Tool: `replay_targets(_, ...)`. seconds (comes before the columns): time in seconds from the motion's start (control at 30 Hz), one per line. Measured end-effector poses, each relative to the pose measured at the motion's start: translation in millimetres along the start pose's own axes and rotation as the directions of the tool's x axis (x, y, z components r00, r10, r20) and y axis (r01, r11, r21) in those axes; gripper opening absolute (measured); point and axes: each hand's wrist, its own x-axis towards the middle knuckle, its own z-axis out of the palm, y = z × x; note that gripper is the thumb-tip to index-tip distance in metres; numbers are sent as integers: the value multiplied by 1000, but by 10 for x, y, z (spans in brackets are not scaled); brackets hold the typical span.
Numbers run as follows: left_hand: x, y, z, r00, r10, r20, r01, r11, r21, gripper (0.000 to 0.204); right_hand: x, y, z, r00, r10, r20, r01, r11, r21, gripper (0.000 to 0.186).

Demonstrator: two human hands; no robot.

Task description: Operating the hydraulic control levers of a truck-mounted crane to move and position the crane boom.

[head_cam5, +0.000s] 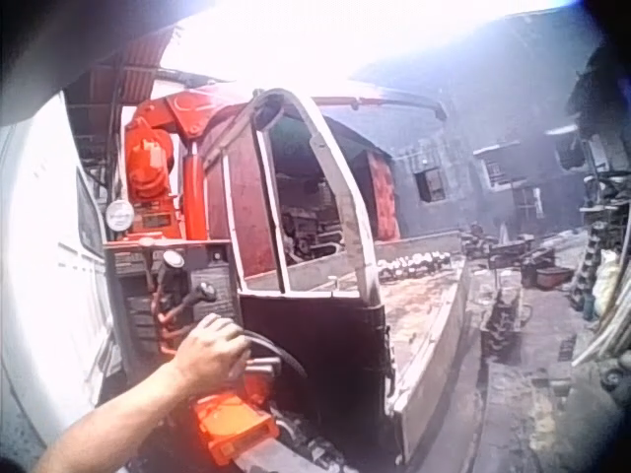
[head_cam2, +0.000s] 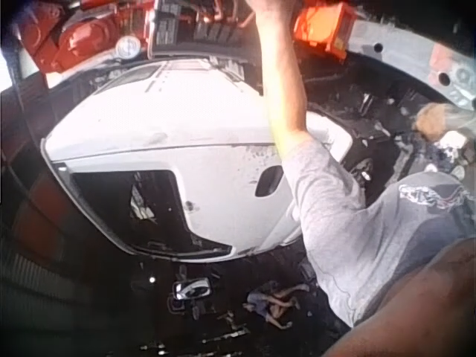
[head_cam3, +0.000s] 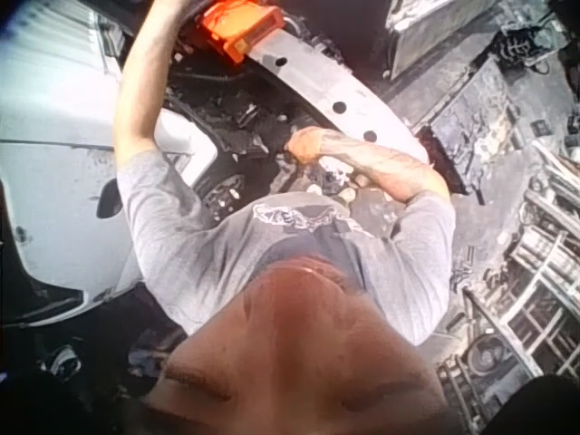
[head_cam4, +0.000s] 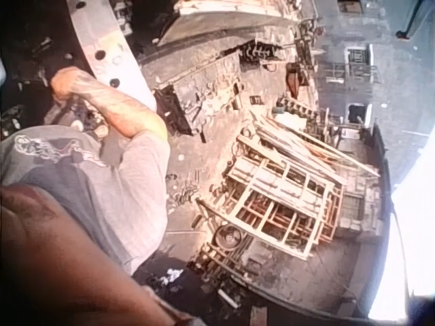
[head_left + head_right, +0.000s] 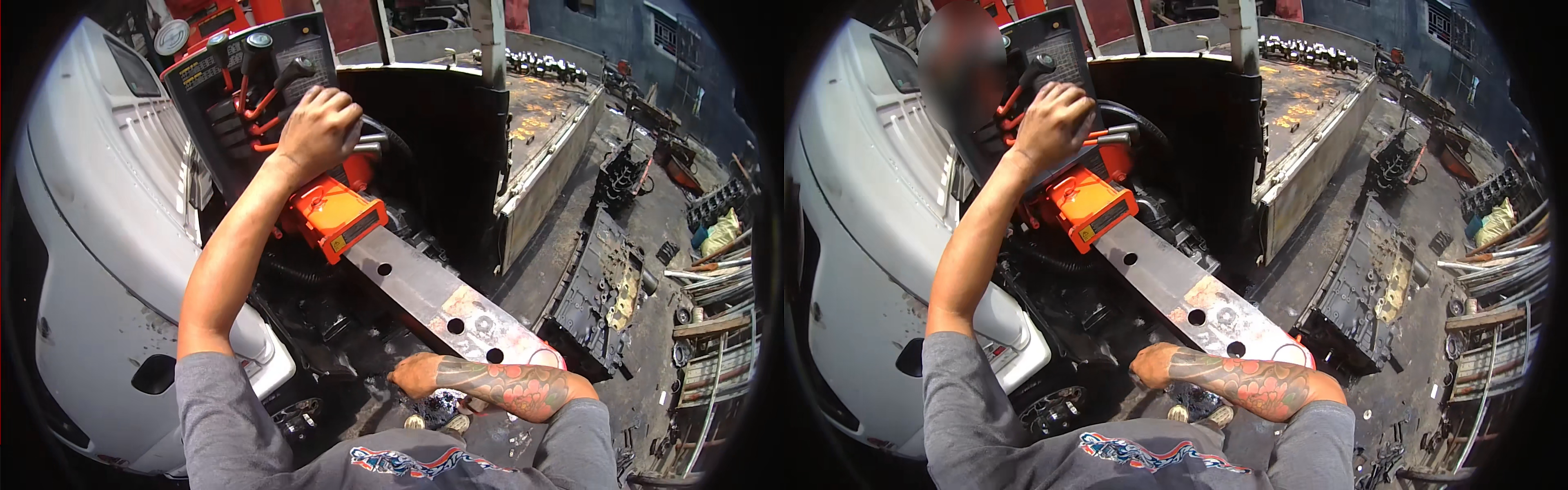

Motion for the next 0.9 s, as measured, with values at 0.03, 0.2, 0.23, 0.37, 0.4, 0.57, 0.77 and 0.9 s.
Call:
replay_targets(0.03,-118,116,33,995,8,100,4,993,-119,15,71,31,49,996,-45,82,45,999,7,38)
replay_targets(0.2,-389,116,304,940,-111,323,89,993,81,10,413,203,311,999,-12,41,14,999,-44,30)
replay_targets(0.23,-398,83,364,946,-151,287,144,989,44,9,462,232,339,997,-65,36,67,996,-64,28)
replay_targets(0.37,-447,86,549,912,-323,252,301,946,123,12,588,239,411,993,-99,62,103,993,-63,28)
replay_targets(0.4,-477,106,563,936,-297,189,272,951,145,13,599,225,430,993,-111,50,114,992,-58,28)
replay_targets(0.57,-540,-48,424,788,-531,312,529,843,98,21,637,237,585,992,-120,39,123,990,-69,29)
replay_targets(0.77,-838,-193,185,704,-635,317,651,756,69,23,1016,556,965,981,-102,163,100,995,24,33)
replay_targets(0.9,-1054,-258,150,733,-630,257,643,765,43,24,1099,598,1063,972,-183,147,186,983,-7,33)
